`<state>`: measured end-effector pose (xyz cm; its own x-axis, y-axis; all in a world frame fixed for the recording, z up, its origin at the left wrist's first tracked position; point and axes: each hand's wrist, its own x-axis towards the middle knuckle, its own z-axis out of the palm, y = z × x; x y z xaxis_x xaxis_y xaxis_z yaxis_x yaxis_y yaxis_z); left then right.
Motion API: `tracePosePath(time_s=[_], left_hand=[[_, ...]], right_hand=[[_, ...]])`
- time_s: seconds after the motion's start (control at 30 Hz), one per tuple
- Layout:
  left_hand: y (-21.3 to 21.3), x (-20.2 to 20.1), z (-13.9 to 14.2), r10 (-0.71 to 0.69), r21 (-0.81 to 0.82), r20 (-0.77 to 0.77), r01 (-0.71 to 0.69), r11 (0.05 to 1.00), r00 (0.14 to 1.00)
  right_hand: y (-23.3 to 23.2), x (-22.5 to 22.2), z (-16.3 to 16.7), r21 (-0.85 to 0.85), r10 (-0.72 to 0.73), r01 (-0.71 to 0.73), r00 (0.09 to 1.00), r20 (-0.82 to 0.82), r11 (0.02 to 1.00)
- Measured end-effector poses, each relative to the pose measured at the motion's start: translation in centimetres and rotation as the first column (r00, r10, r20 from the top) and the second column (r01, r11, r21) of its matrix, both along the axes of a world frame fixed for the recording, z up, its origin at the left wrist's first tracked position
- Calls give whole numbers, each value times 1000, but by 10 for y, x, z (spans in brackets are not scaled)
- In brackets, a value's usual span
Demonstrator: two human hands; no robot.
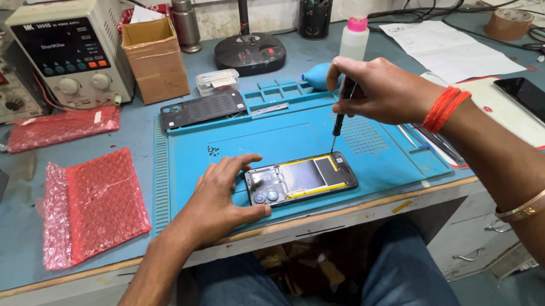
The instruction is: The person pries open a smartphone on a blue repair mat, using a pry tool and screwdriver to work around the opened back cover and battery area. They reposition the phone repeatedly, then lift the phone and press its screen to test it at the end.
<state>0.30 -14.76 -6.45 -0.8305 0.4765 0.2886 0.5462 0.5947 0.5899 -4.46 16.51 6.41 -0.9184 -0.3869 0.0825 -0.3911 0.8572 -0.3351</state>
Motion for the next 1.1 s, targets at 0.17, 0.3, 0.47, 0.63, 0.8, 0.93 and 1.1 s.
tracePosePath(time_s=[0.17,0.3,0.47,0.63,0.8,0.93,1.1], left_hand=[[-1,1,1,21,-21,31,-21,1000,999],[0,1,1,19,-21,35,-18,1000,999],[-1,2,1,2,0,17,-2,1000,1000],[0,1,3,30,-27,65,-28,999,997],[1,2,5,7,-10,31,-6,1000,999],[0,2,4,28,-23,70,-26,999,997],[0,2,6,14,-9,50,-14,1000,999]], right_hand=[[-1,1,0,-139,222,-224,975,-30,965],[-2,1,-1,14,14,-13,998,-69,1000],[-1,-1,-2,-152,207,-209,978,-26,966],[0,-4,-6,-68,157,-164,983,-100,984],[0,-3,-6,-95,144,-149,988,-55,984],[-1,-1,-5,-62,73,-78,994,-79,995],[-1,-1,-3,-136,135,-144,988,-74,980]])
